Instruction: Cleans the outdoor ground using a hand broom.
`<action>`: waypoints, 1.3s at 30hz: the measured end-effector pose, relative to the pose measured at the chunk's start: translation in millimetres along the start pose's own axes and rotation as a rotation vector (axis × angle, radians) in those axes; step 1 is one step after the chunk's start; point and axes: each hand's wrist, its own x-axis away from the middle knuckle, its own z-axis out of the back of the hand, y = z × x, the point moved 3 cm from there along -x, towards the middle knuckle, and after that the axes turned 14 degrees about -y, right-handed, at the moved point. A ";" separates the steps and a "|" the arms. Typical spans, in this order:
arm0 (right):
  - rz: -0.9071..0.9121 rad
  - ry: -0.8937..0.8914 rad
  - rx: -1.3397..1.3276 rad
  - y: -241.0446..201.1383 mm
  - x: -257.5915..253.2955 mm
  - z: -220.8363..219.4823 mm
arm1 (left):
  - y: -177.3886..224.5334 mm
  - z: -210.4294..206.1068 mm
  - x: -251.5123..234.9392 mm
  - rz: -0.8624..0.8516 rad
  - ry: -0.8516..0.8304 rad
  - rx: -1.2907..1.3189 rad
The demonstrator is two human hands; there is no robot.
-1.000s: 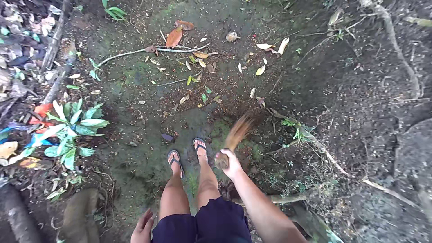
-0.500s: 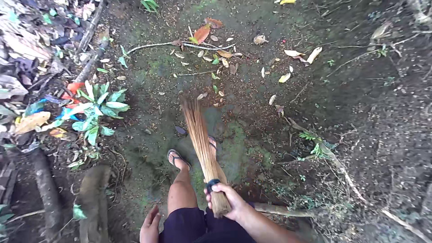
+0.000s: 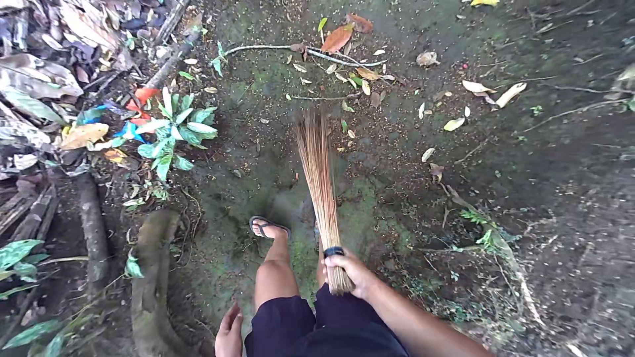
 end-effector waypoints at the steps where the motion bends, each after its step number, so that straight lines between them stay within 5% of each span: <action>1: -0.018 -0.075 -0.126 -1.9 13.1 -6.9 | -4.5 -4.0 -1.1 0.010 -0.006 -0.003; 4: -0.124 -0.158 -0.366 -32.1 27.6 -12.3 | -10.6 -13.5 -9.6 0.024 -0.018 -0.014; 9: -0.054 0.056 0.009 -111.3 -27.9 22.2 | 18.6 -14.5 -14.1 -0.045 -0.021 0.055; 14: -0.016 0.122 0.396 -45.5 -37.1 -5.0 | 19.4 -11.0 -5.3 -0.072 -0.005 0.117; 21: -0.349 -0.399 -0.061 26.6 -17.5 -107.0 | -16.9 -16.0 -3.3 0.027 0.012 0.090; 25: -0.468 -0.420 -0.109 3.3 -95.2 -134.9 | 13.3 -22.3 -0.6 -0.066 -0.185 -0.601; 27: -0.361 -0.320 -0.110 -45.4 -130.2 -121.4 | 37.9 -21.9 5.6 -0.208 -0.374 -1.006; 29: -0.157 -0.161 -0.112 -98.9 -158.0 -88.4 | 69.1 -4.8 5.6 -0.297 -0.545 -1.143; 31: 0.034 -0.003 0.058 -129.2 -181.5 -59.9 | 114.6 24.7 -7.2 -0.225 -0.622 -0.886; 34: 0.208 0.188 0.411 -107.0 -190.2 -49.2 | 163.5 78.5 -21.5 -0.256 -0.499 0.286; 36: 0.258 0.157 0.426 -88.3 -174.9 -66.5 | 150.5 93.2 -34.4 -0.412 -0.386 0.781; 37: 0.246 0.118 0.386 -77.6 -156.9 -75.5 | 128.5 84.9 -38.1 -0.352 -0.316 0.830; 39: 0.126 -0.005 0.259 -58.7 -113.3 -97.6 | 67.1 52.1 -42.8 0.041 -0.318 0.612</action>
